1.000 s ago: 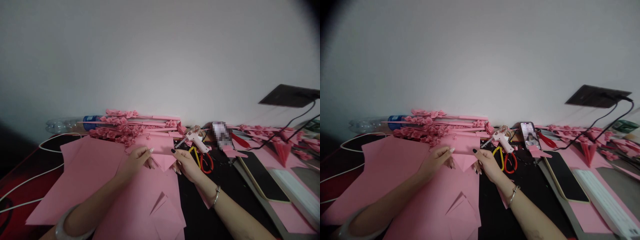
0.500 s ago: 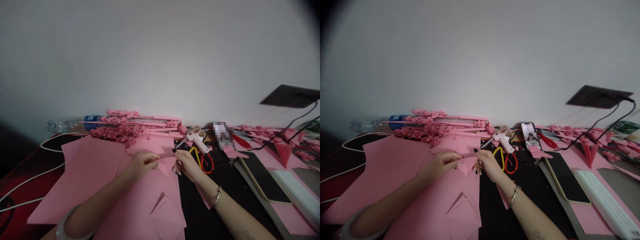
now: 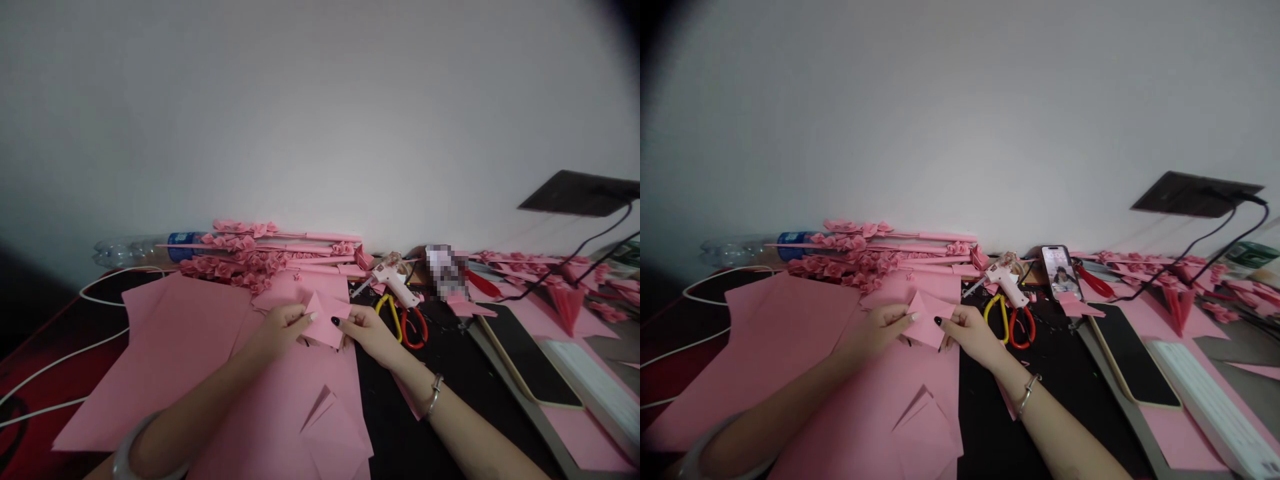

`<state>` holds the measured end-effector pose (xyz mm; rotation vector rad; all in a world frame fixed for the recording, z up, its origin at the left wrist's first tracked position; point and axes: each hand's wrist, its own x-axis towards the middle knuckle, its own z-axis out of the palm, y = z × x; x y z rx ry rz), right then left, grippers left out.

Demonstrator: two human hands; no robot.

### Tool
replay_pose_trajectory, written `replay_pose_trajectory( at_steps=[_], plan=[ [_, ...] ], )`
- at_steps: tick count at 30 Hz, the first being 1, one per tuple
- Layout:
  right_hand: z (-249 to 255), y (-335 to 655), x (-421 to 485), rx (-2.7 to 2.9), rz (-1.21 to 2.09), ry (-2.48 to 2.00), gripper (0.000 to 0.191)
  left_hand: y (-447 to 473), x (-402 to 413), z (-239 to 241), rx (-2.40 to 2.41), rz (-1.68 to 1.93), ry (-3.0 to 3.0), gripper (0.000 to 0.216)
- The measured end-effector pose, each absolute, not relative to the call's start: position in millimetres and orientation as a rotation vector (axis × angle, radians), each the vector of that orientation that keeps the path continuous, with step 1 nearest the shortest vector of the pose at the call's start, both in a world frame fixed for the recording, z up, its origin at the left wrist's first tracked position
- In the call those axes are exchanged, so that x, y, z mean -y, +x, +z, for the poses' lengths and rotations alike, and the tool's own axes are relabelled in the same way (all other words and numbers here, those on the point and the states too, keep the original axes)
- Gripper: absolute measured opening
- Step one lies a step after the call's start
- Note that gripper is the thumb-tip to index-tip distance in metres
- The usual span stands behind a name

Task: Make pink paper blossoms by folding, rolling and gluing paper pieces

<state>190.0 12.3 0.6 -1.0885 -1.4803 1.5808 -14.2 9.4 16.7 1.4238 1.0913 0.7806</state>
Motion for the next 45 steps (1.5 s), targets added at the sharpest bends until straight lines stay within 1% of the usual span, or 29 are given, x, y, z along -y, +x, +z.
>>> replay_pose_trajectory(
  at_steps=[3,8,11,14,19,22,24,28,29,31,32,35,36,45],
  plan=[
    [0.7,187.8,-9.0,1.576,1.435,-1.133,0.041,-12.5,-10.1,16.2,-1.024,0.727,1.324,0.028],
    [4.0,184.1,-0.5,1.836,1.035,-1.209,0.041,-11.2,-10.7,14.2,-0.979,0.707,1.229,0.029],
    [8.3,185.1,3.9,1.964,0.937,-1.104,0.039,-12.4,-10.7,14.7,-0.950,0.713,1.179,0.027],
    [12.3,185.9,5.3,2.010,0.933,-0.936,0.047,-13.6,-10.9,15.2,-0.930,0.731,1.147,0.032],
    [9.8,183.5,2.5,1.977,0.958,-0.942,0.039,-13.5,-12.2,9.0,-0.940,0.730,1.021,0.040],
    [4.5,182.5,1.5,1.974,0.946,-1.011,0.040,-12.4,-13.0,4.2,-0.952,0.754,0.913,0.047],
    [1.3,182.5,1.5,1.973,0.943,-1.089,0.042,-11.4,-13.0,3.2,-0.936,0.740,0.986,0.044],
    [-1.5,182.3,1.4,1.889,1.014,-1.151,0.051,-9.9,-11.3,7.4,-0.906,0.717,1.183,0.030],
    [-1.3,182.0,1.3,1.855,1.055,-1.151,0.047,-9.7,-10.9,9.0,-0.910,0.712,1.193,0.028],
    [0.0,181.8,1.3,1.816,1.128,-1.165,0.026,-9.5,-10.2,11.7,-0.918,0.701,1.200,0.027],
    [1.1,181.8,1.4,1.818,1.142,-1.178,0.021,-9.4,-10.0,12.6,-0.920,0.698,1.211,0.026],
    [5.4,182.5,1.6,1.872,1.099,-1.209,0.038,-9.3,-10.2,12.8,-0.948,0.723,1.274,0.025],
    [6.8,182.8,1.6,1.889,1.078,-1.210,0.040,-9.4,-10.4,12.3,-0.960,0.734,1.295,0.025],
    [8.3,182.0,1.7,2.001,1.101,-1.198,0.049,-11.9,-13.1,7.4,-1.107,0.815,1.399,0.021]
  ],
)
